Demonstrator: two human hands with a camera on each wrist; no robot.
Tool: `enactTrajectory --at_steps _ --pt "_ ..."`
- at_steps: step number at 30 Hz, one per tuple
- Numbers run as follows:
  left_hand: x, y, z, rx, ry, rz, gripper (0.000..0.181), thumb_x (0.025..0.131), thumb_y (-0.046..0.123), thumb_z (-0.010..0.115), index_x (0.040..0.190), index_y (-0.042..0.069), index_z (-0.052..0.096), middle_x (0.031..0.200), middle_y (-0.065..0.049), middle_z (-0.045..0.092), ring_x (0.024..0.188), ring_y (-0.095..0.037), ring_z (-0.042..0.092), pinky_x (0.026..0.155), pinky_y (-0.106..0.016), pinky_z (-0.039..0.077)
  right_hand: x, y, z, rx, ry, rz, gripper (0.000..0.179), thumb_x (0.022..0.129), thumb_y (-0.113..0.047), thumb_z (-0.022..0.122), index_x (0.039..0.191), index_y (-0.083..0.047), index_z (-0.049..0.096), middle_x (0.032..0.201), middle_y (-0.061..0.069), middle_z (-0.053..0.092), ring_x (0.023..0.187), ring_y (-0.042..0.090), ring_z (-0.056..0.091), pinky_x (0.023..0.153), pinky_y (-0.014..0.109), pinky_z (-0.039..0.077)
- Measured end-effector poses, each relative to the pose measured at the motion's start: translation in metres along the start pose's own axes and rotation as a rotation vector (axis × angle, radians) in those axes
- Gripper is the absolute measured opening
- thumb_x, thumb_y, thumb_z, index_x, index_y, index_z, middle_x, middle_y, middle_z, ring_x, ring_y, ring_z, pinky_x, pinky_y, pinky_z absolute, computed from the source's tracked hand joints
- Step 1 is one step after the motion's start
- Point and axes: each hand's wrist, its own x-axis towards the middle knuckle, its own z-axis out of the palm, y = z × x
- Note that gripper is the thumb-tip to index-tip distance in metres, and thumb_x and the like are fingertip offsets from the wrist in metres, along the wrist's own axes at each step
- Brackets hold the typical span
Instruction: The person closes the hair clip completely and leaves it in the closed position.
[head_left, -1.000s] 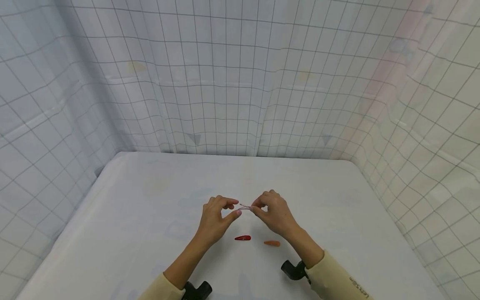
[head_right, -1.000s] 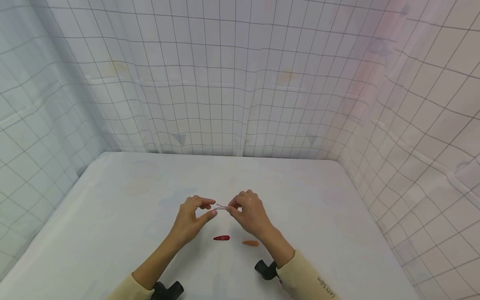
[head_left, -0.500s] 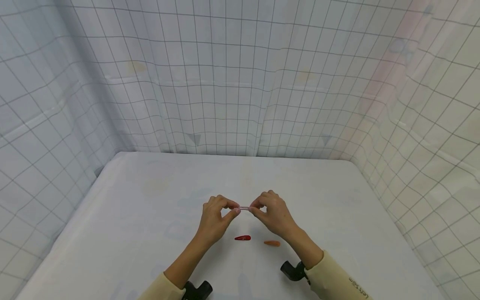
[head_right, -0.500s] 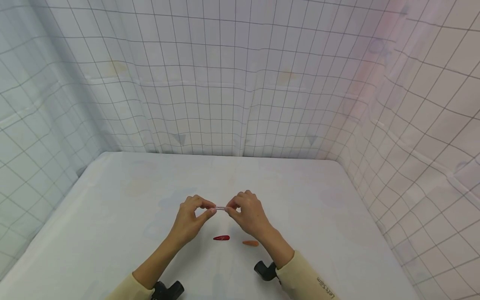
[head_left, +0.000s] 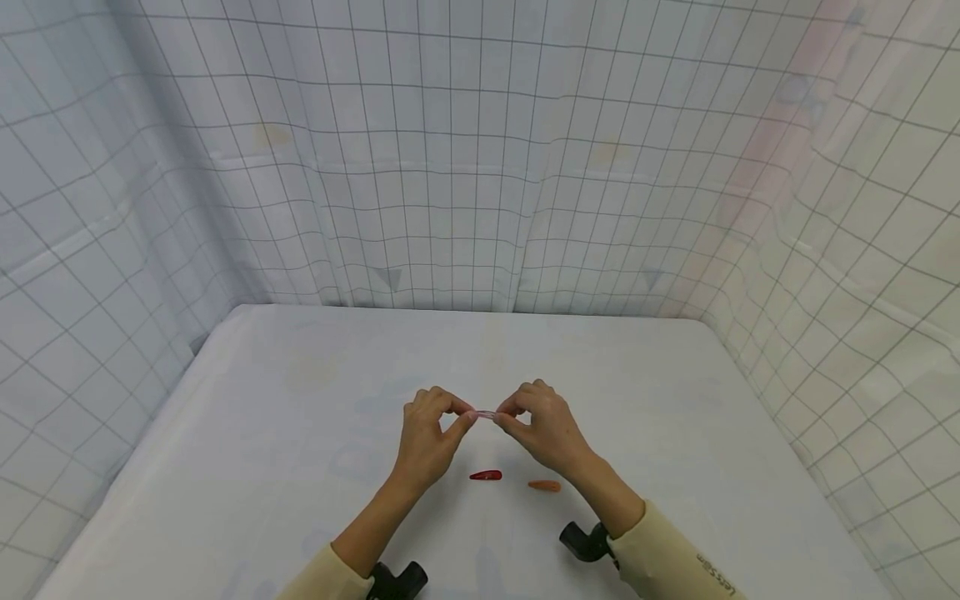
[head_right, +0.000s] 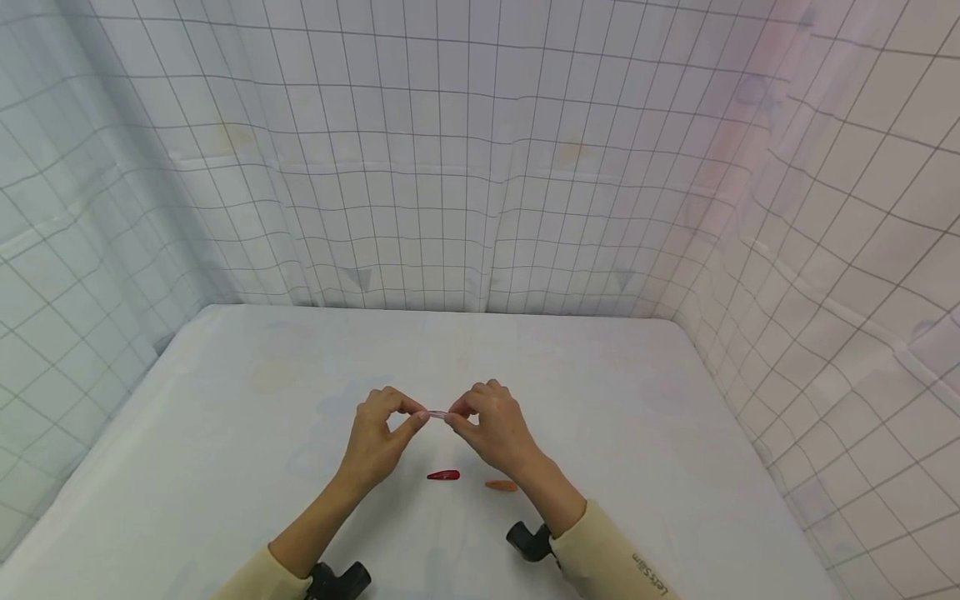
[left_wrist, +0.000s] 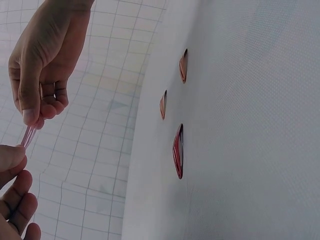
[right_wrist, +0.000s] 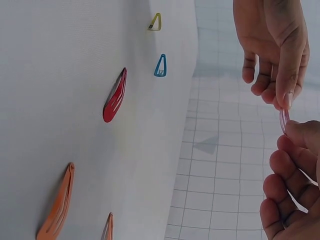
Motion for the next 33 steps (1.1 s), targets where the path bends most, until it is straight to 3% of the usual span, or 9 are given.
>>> enactTrajectory --at_steps 5,12,19,33 --pt "0.0 0.002 0.0 -0.017 0.015 0.01 0.006 0.081 0.013 0.073 0.082 0.011 0.067 0.079 -0.002 0.061 0.082 -0.016 0.05 0.08 -0.038 0.033 0.001 -0.001 0.003 0.022 0.0 -0.016 0.008 0.079 -0.019 0.076 0.084 -0.013 0.072 0.078 -0.004 0.065 0.079 0.008 0.052 0.067 0.03 0.047" --pt "0.0 0.002 0.001 -0.023 0.028 0.037 0.009 0.08 0.015 0.074 0.081 0.012 0.067 0.078 -0.001 0.06 0.081 -0.013 0.049 0.078 -0.036 0.032 0.002 -0.003 0.006 0.024 0.018 -0.036 0.008 0.079 -0.02 0.075 0.083 -0.013 0.072 0.076 -0.005 0.064 0.075 0.009 0.052 0.064 0.02 0.041" --pt "-0.001 0.003 0.001 -0.027 0.024 0.049 0.008 0.08 0.016 0.074 0.082 0.013 0.068 0.079 0.0 0.059 0.082 -0.013 0.049 0.078 -0.037 0.032 0.002 -0.003 0.008 0.041 0.016 -0.031 0.007 0.082 -0.018 0.072 0.082 -0.012 0.071 0.076 -0.003 0.064 0.072 0.014 0.052 0.062 0.019 0.04" --pt "-0.001 0.002 0.001 -0.075 -0.001 0.009 0.008 0.078 0.019 0.075 0.081 0.012 0.071 0.079 0.002 0.058 0.082 -0.019 0.049 0.077 -0.037 0.03 0.003 0.004 0.011 0.059 0.024 -0.076 0.009 0.081 -0.021 0.07 0.08 -0.012 0.07 0.074 -0.004 0.063 0.069 0.012 0.048 0.06 0.018 0.037"
